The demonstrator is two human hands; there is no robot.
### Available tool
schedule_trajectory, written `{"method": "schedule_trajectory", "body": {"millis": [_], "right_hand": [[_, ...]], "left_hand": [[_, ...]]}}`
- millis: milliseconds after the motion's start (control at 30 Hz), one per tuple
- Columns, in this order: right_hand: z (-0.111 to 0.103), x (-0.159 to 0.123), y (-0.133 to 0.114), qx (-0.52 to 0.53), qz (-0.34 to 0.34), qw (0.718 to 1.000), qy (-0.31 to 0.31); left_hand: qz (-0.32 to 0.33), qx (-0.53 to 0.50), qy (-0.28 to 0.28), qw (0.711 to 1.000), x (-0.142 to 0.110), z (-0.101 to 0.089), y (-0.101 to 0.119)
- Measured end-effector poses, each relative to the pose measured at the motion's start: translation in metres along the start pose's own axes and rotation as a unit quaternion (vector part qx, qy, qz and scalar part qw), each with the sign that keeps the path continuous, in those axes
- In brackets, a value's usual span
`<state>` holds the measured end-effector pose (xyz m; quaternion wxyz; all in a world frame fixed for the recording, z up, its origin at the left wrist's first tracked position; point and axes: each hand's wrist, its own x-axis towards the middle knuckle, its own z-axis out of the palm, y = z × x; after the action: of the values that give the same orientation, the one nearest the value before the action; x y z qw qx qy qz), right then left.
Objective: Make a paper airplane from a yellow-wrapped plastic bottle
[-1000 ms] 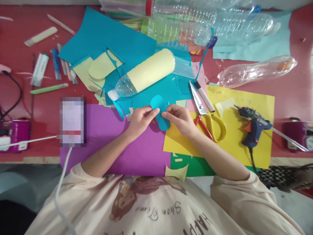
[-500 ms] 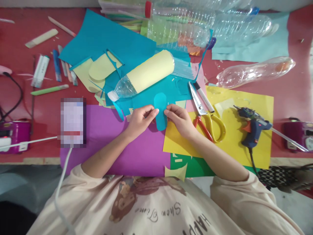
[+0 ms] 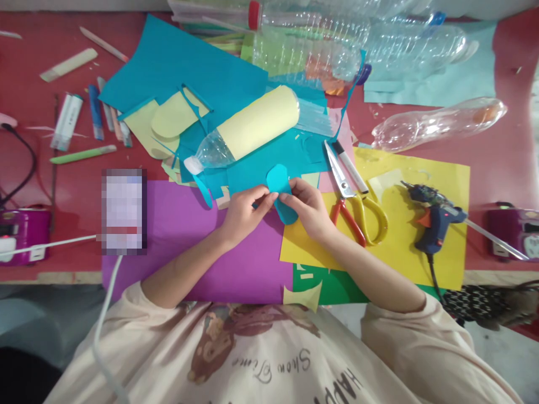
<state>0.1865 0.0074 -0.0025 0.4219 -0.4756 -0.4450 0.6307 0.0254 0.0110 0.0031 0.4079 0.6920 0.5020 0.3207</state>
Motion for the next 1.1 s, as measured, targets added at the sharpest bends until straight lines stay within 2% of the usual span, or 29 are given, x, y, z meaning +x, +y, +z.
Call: {"method": "schedule_trajectory", "body": {"millis": [100, 300, 433, 667, 967, 1100], "right_hand": [[-0.001, 0.000, 0.000, -0.014, -0.002, 1.000, 0.007], [-0.002, 0.002, 0.000, -0.058, -0.027, 0.996, 0.058], [0.001, -0.001, -0.001, -0.060, -0.067, 0.995, 0.037], [0.007, -0.005, 0.006, -0.031, -0.051, 0.998, 0.023], [0.009, -0.007, 0.004, -0.012, -0.092, 0.995, 0.046], [0.006, -0.006, 0.003, -0.009, -0.072, 0.997, 0.039]], "left_hand": [[0.013, 0.006, 0.007, 1.000, -0.001, 0.000, 0.001], [0.007, -0.029, 0.023, 0.999, 0.002, -0.002, 0.005], [-0.008, -0.062, 0.022, 0.998, 0.004, -0.003, 0.004], [-0.060, -0.170, 0.013, 0.984, 0.006, 0.004, -0.003], [-0.086, -0.197, 0.012, 0.977, 0.008, -0.001, 0.002], [-0.073, -0.170, 0.015, 0.983, 0.009, -0.004, 0.001]]}}
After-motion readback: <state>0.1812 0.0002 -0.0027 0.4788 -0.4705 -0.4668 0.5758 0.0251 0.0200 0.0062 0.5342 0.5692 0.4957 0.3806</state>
